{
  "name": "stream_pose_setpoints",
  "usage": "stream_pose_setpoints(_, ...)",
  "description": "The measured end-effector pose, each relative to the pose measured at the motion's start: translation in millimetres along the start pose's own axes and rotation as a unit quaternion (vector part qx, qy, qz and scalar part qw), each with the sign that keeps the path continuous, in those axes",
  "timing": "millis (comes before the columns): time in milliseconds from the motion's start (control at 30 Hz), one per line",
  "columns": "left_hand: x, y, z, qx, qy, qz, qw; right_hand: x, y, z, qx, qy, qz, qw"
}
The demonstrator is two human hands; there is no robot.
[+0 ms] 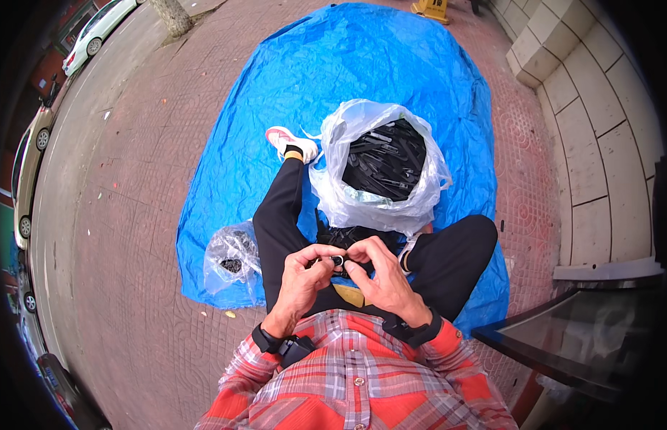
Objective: Manually inspect and sort small black components from a large plastic bag while sitting on a tarp on a sidewalk.
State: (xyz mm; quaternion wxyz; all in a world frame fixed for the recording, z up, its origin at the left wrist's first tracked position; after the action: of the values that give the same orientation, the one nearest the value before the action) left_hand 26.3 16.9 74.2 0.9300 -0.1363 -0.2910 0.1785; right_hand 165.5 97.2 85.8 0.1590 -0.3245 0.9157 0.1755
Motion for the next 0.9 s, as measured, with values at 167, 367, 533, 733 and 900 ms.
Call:
stream_pose_setpoints(167, -5.7, 0.1, -5.1, -0.039, 0.052, -0.021, 0.998, -4.9, 2.7, 9.1, 0.026, 0.032, -0.125, 0.991)
stream_pose_setpoints(367, 4.3, 0.1, -9.7, 0.133, 0.325, 0.020, 0.936, 9.2, -2.2, 24.8, 0.174, 0.157, -0.110, 0.966)
stream_pose_setpoints(533, -7.2, 4.1, -4.3, 0.023, 0.171, -0.020, 0.985, -3.5, -2.9, 19.5, 0.297, 0.387, -0.188, 0.852)
stream_pose_setpoints(733, -20.0, 12.7, -14.4, 0.153, 0.244, -0.032, 0.957, -1.1, 4.3, -0.5, 0.206, 0.307, -0.155, 0.916)
stream_pose_setpoints(900, -9.0, 7.9, -16.8, 0.159, 0.247, -0.037, 0.955, 4.2, -4.6, 16.4, 0.274, 0.453, -0.105, 0.842)
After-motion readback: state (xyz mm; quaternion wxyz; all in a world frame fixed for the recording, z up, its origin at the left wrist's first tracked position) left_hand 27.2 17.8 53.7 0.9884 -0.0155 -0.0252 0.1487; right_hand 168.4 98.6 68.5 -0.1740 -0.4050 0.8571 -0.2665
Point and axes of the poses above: each hand's wrist, its own y-axis towards the middle knuckle, its own x-axis out of the palm, z = x × y, the point moved 1 cm from there along y, towards the middle knuckle
